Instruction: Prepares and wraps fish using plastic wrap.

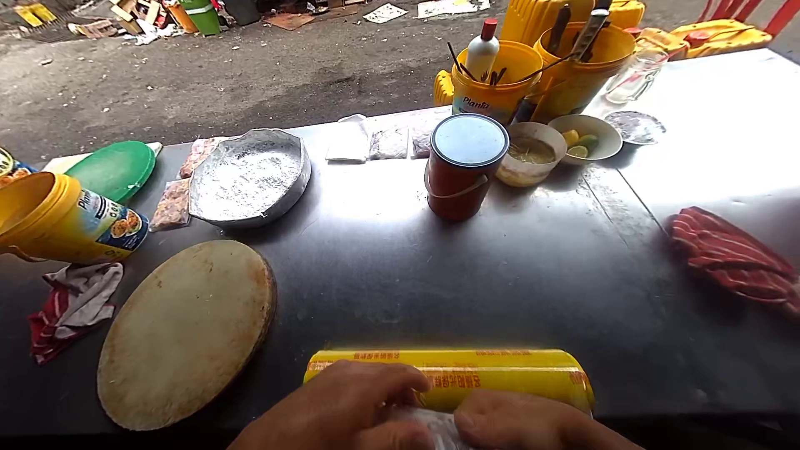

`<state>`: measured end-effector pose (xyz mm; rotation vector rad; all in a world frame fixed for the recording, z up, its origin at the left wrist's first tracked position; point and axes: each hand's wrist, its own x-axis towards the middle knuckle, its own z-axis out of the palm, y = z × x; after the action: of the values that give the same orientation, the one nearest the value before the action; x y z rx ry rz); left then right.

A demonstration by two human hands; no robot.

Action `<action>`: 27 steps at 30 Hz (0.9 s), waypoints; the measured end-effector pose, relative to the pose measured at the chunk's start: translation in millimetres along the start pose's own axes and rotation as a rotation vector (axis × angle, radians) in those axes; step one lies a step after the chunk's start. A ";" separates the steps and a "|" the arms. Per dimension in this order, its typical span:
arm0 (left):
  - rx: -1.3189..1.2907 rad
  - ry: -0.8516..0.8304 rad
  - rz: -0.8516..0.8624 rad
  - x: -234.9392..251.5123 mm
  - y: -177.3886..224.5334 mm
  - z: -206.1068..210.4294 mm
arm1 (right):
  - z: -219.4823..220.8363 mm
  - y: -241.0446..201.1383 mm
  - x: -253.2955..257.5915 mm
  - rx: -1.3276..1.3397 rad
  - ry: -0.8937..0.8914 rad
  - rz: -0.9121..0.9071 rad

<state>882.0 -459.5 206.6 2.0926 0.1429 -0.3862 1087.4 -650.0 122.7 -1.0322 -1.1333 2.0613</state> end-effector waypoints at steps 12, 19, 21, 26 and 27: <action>-0.410 -0.452 -0.274 30.9 -65.9 33.2 | 21.4 -26.7 11.1 -0.977 0.227 0.193; 0.262 -0.305 -0.207 26.5 -32.1 27.2 | -32.3 7.4 41.5 -0.003 -0.050 0.357; 0.157 -0.346 -0.179 33.2 -51.3 33.4 | -24.7 0.4 41.3 -0.115 0.033 0.419; -0.310 -0.422 -0.105 55.0 -77.1 27.4 | 7.6 -39.0 40.4 -0.926 0.216 0.190; -0.340 -0.462 -0.159 60.5 -81.3 26.2 | 10.8 -41.2 44.8 -0.958 0.211 0.229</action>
<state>912.8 -442.1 108.1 1.6178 0.0927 -0.8669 1058.5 -600.7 146.4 -1.8251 -2.0144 1.4564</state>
